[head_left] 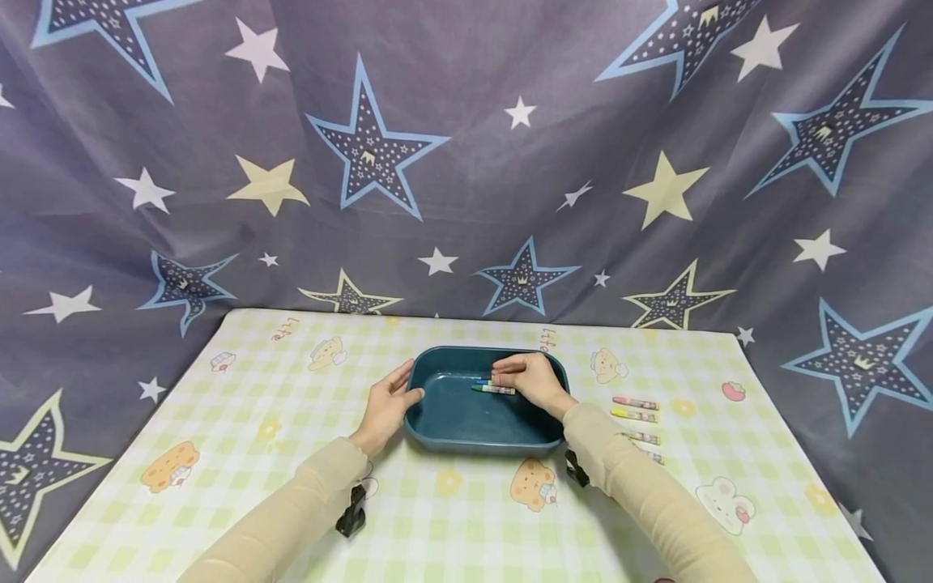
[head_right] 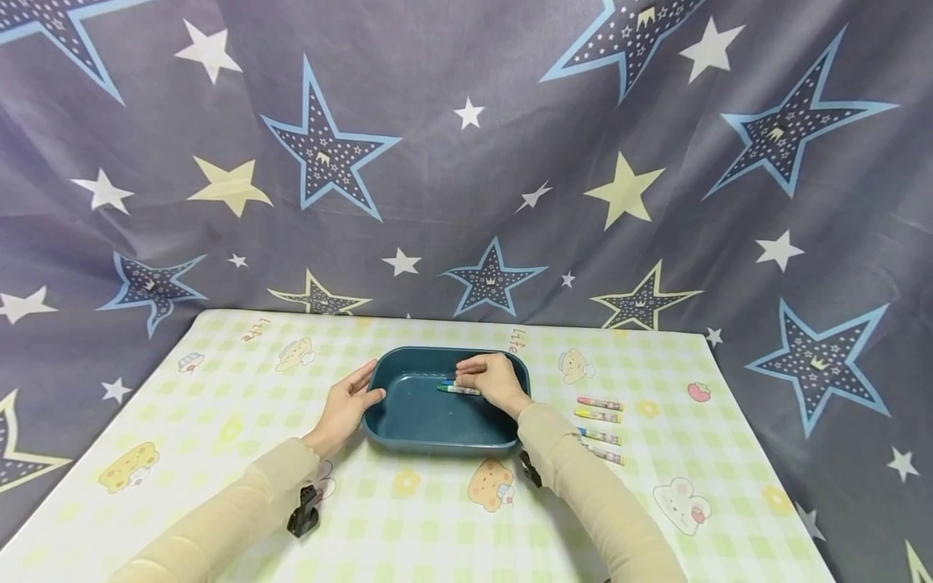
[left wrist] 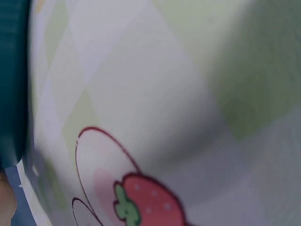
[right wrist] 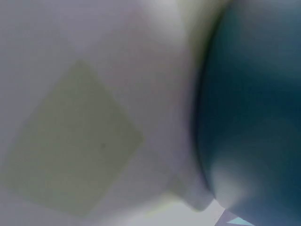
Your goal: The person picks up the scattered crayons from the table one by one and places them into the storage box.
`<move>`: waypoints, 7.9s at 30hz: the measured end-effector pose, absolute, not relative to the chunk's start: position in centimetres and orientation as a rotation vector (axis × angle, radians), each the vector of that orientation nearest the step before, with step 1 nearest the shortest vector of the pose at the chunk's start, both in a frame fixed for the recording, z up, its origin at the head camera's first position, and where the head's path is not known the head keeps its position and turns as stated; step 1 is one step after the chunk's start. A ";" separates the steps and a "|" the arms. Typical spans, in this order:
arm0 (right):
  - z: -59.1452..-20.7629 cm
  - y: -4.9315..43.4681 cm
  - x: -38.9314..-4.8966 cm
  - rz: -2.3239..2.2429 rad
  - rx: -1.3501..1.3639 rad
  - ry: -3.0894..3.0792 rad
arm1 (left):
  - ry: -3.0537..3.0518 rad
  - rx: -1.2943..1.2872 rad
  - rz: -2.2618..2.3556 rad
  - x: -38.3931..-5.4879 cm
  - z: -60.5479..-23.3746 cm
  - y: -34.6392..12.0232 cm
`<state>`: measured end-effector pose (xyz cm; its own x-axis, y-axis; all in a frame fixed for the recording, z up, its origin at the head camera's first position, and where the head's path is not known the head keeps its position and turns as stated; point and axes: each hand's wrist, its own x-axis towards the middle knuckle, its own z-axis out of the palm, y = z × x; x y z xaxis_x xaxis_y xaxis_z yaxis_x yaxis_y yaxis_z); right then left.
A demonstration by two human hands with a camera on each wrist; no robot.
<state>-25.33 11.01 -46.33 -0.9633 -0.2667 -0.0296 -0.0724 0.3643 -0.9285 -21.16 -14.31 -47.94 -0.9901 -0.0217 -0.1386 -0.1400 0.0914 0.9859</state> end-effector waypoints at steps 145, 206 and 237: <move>-46.0 11.3 -25.2 -1.630 -0.283 2.513 | 2.251 -0.174 2.013 -21.2 -47.6 -14.4; -42.8 15.7 -23.3 -1.740 -0.302 2.381 | 2.252 -0.172 2.004 -21.0 -47.8 -14.6; -46.1 30.3 -19.9 -1.637 -0.168 2.584 | 2.263 -0.160 2.026 -21.4 -48.1 -14.1</move>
